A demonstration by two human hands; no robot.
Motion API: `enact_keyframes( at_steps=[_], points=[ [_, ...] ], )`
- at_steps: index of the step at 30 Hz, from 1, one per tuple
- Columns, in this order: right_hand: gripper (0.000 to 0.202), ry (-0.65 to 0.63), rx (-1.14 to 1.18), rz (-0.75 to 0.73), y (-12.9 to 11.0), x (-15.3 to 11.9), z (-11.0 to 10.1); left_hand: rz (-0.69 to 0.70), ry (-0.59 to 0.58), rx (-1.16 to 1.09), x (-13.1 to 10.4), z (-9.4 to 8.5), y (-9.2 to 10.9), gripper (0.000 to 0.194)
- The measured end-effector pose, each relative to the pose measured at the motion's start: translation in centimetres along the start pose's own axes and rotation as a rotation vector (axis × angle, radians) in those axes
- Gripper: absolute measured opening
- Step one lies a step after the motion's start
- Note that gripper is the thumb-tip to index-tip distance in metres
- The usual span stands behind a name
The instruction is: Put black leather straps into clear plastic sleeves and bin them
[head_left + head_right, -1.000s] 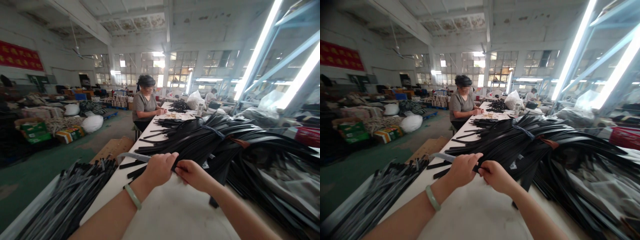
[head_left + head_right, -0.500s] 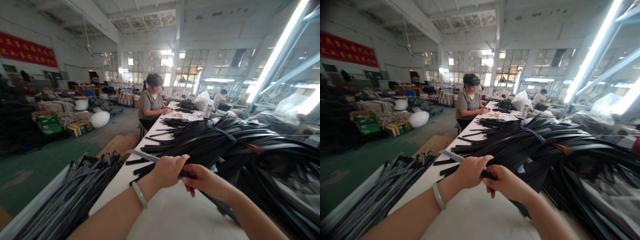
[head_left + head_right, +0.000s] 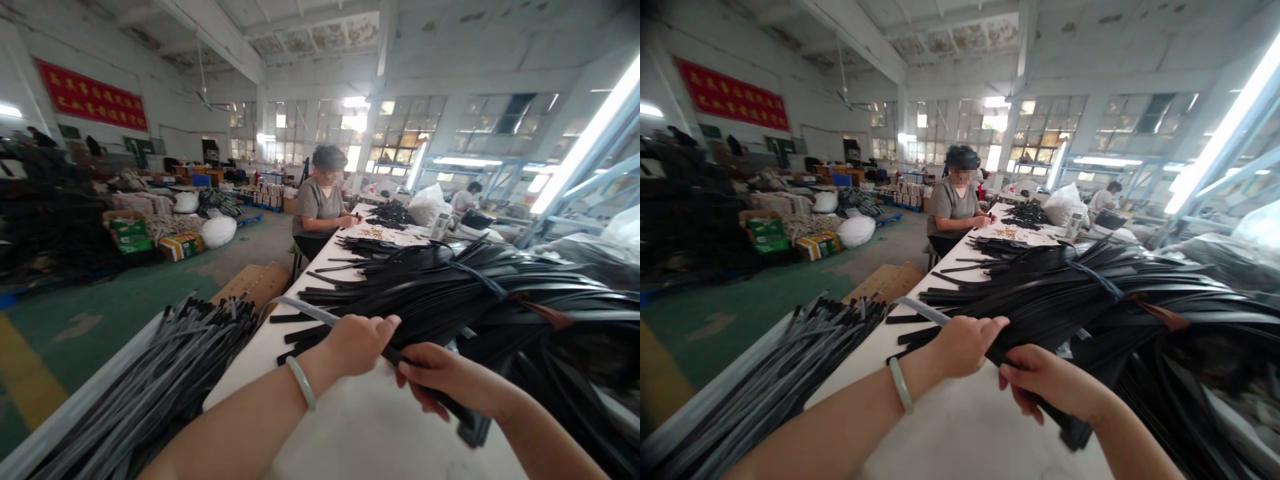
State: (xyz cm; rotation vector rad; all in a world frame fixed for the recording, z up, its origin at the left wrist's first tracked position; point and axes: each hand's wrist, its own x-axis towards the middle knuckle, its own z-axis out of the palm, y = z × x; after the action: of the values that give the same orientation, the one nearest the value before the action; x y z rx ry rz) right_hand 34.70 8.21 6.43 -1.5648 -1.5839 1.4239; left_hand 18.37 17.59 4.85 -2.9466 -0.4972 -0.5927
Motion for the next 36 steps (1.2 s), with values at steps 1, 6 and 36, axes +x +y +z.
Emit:
enact_keyframes(
  at_steps=[1,6,36],
  points=[
    [0.043,0.005,-0.01,0.003,0.2,-0.1,-0.5,-0.031,0.002,0.018,0.0,-0.1,-0.5,0.054],
    [0.041,0.18,0.034,0.048,0.6,1.2,0.5,0.014,0.011,0.007,0.0,0.7,0.2,0.05],
    [0.043,0.31,0.563,-0.258,3.1,1.8,-2.9,-0.556,0.062,-0.001,-2.3,-5.5,-6.9,0.031]
  ],
)
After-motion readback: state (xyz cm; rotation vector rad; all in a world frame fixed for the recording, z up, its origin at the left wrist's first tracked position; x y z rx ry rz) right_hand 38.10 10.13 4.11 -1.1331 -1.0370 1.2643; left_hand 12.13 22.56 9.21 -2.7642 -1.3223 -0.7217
